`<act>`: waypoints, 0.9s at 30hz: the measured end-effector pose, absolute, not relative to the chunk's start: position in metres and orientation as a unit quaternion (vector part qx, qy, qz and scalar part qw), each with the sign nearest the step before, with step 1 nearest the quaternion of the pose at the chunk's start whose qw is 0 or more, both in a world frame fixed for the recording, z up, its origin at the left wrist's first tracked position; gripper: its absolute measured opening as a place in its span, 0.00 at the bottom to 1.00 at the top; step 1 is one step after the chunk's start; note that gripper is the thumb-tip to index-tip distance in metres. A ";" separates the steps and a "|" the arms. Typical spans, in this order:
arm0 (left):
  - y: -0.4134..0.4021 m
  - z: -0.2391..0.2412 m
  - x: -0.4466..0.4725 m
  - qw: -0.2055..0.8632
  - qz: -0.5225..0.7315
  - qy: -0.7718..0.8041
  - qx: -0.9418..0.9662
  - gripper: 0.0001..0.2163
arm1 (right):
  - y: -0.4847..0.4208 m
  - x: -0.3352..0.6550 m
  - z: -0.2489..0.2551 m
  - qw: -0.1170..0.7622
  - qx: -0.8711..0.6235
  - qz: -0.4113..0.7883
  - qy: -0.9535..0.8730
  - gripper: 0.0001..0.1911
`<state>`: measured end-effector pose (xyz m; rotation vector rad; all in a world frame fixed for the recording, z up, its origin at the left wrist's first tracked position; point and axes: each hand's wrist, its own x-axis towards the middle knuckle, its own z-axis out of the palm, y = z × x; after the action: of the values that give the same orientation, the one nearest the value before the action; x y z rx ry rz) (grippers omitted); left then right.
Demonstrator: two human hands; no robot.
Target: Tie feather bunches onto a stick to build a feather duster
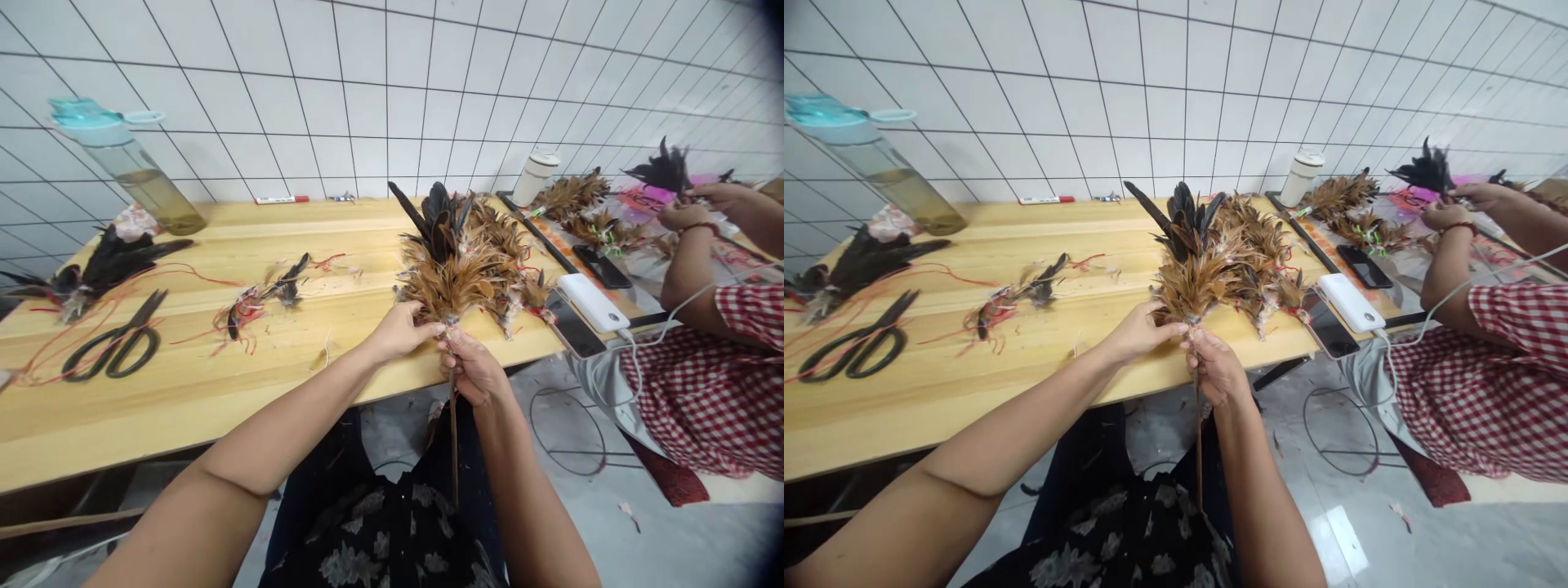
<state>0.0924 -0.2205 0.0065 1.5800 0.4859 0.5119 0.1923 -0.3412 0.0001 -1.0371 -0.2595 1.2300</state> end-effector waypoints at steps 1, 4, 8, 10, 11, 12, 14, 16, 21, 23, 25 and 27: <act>-0.221 0.008 0.092 0.642 0.224 0.209 0.703 0.13 | -0.342 0.192 0.001 0.683 -0.471 0.543 -0.127 0.22; -0.222 0.013 0.089 0.592 0.234 0.187 0.748 0.11 | -0.345 0.192 0.004 0.668 -0.503 0.522 -0.167 0.21; -0.223 0.017 0.084 0.524 0.246 0.156 0.801 0.08 | -0.350 0.193 0.006 0.643 -0.543 0.494 -0.221 0.19; -0.224 0.017 0.082 0.521 0.249 0.148 0.803 0.09 | -0.351 0.193 0.007 0.630 -0.560 0.481 -0.241 0.18; -0.225 0.016 0.081 0.527 0.252 0.147 0.798 0.10 | -0.351 0.192 0.008 0.625 -0.567 0.475 -0.249 0.18; -0.226 0.016 0.080 0.536 0.253 0.148 0.792 0.11 | -0.352 0.192 0.008 0.620 -0.573 0.469 -0.258 0.18; -0.228 0.015 0.080 0.565 0.251 0.155 0.770 0.12 | -0.352 0.191 0.010 0.614 -0.580 0.460 -0.273 0.18; -0.230 0.014 0.081 0.605 0.245 0.170 0.738 0.12 | -0.351 0.190 0.011 0.611 -0.582 0.455 -0.284 0.18; -0.234 0.012 0.082 0.701 0.247 0.192 0.640 0.15 | -0.351 0.188 0.012 0.611 -0.575 0.462 -0.288 0.20; -0.235 0.011 0.082 0.725 0.243 0.187 0.616 0.16 | -0.351 0.187 0.011 0.612 -0.569 0.471 -0.283 0.20; -0.236 0.009 0.083 0.741 0.235 0.184 0.602 0.16 | -0.351 0.186 0.008 0.619 -0.561 0.477 -0.273 0.21; -0.237 0.009 0.084 0.753 0.221 0.177 0.593 0.17 | -0.350 0.185 0.006 0.628 -0.550 0.484 -0.263 0.21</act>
<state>0.0836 -0.2371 0.0085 1.2953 0.3873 0.4834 0.1848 -0.3503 0.0063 -1.2597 -0.6017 1.1102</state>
